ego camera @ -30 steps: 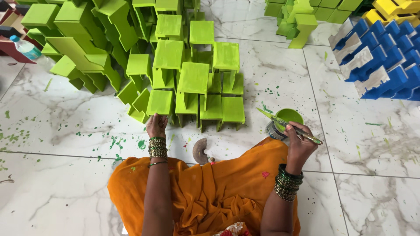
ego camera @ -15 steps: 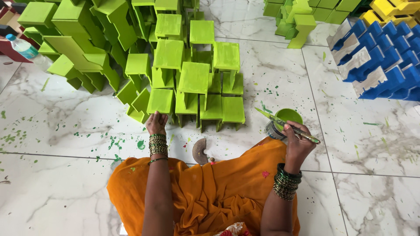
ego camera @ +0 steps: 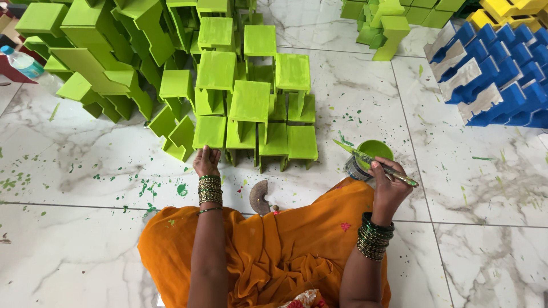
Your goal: The person sits on the floor and paints green foam craft pieces with a brush, dipping the brush into a paint can between pieces. They rotate and reposition the pieces to coat different surfaces and set painted pieces with the others.
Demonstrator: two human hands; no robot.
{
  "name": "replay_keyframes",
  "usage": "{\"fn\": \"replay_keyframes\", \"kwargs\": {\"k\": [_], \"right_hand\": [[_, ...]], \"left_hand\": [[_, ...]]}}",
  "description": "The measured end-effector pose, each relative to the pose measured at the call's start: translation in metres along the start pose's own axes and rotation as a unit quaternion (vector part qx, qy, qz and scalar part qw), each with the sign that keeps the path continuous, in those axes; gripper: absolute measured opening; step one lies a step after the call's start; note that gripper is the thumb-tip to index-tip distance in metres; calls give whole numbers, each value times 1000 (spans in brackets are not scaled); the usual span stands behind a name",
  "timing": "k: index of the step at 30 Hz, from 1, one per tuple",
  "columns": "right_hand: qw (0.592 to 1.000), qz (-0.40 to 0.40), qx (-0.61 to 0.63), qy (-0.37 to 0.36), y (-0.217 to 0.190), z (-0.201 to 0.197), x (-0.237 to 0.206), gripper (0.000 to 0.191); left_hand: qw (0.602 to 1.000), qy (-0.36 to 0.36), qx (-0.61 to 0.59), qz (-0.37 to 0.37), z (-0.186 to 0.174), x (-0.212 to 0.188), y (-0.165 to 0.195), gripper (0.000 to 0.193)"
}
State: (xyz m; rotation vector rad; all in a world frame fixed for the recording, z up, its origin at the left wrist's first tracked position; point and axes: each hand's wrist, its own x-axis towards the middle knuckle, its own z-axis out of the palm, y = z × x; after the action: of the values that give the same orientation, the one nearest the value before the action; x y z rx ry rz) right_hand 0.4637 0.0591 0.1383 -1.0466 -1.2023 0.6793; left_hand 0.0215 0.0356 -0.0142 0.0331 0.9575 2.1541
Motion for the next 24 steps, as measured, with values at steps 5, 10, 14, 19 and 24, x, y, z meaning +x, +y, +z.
{"fn": "replay_keyframes", "kwargs": {"k": [5,10,14,19,24], "right_hand": [[1000,2,10,-5,0,-1,0,14],[1000,4,4,-4,0,0,0,13],[1000,11,2,-4,2,6,1,13],[1000,10,-18,-6,6,10,0,15],[1000,5,-12,-15,11,14,-1,14]], "left_hand": [[993,16,111,-25,-9,-6,13,31],[980,190,58,29,-29,-2,40,48],[955,227,-15,192,-34,17,59,32],[891,136,328,282,-32,31,70,41],[851,141,445,239,-30,40,75,32]]}}
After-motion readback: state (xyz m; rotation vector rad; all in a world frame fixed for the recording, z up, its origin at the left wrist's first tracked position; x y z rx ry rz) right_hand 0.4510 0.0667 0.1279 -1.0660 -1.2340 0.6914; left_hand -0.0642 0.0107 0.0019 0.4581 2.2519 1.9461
